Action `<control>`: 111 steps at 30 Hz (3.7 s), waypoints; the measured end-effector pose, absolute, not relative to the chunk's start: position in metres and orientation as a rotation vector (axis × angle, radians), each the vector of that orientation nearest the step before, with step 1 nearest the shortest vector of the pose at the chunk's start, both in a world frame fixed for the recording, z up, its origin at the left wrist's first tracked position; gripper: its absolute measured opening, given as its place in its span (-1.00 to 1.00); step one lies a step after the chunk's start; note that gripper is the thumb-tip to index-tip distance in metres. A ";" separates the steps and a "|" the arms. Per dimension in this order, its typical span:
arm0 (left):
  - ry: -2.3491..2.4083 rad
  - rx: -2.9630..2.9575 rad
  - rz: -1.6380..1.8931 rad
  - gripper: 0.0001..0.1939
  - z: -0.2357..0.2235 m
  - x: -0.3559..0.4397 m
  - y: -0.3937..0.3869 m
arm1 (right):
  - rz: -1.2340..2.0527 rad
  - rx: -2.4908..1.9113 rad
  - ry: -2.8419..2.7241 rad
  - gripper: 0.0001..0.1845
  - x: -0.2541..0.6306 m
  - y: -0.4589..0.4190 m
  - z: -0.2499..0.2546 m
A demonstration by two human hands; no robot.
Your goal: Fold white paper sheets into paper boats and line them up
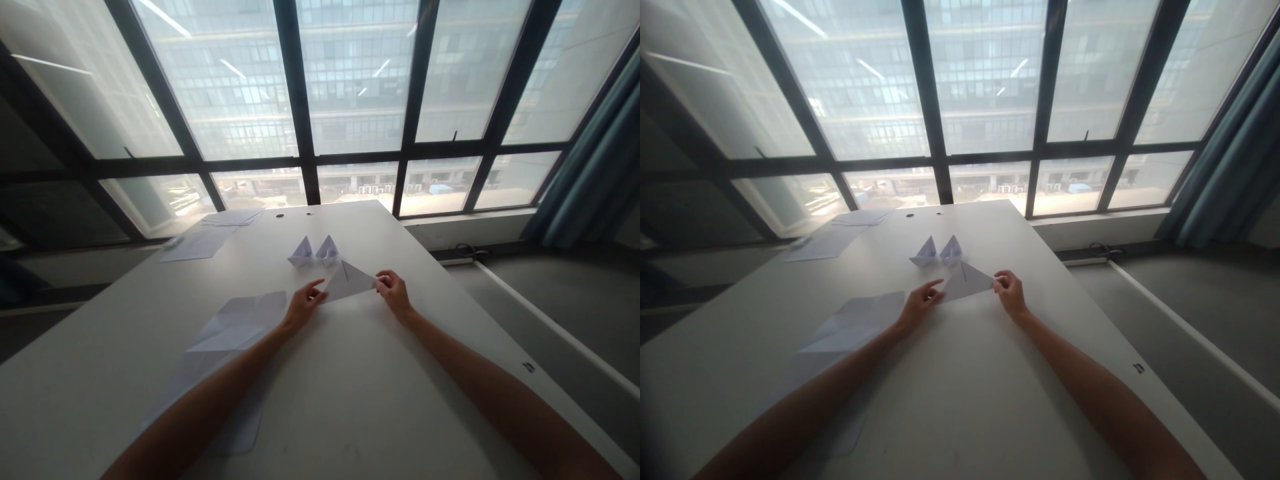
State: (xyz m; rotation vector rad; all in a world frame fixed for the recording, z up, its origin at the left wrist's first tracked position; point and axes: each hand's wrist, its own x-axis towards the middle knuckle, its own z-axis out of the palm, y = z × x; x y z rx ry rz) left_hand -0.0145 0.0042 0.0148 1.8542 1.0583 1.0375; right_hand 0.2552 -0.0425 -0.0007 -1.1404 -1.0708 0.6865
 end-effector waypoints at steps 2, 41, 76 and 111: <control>1.040 1.947 1.008 -0.41 0.016 -0.013 0.000 | 0.622 -1.227 -1.142 -0.83 0.256 -0.042 -0.003; 0.795 2.819 0.534 -0.46 0.024 -0.009 -0.019 | -0.219 -1.878 -2.040 -0.82 0.242 -0.068 0.015; 1.175 2.542 0.789 -0.62 0.030 -0.002 -0.028 | 0.358 -1.045 -1.530 -0.41 0.219 -0.068 0.012; 0.789 1.311 1.027 -0.28 0.029 0.003 -0.024 | 0.552 -0.977 -1.446 -0.73 0.221 -0.071 0.014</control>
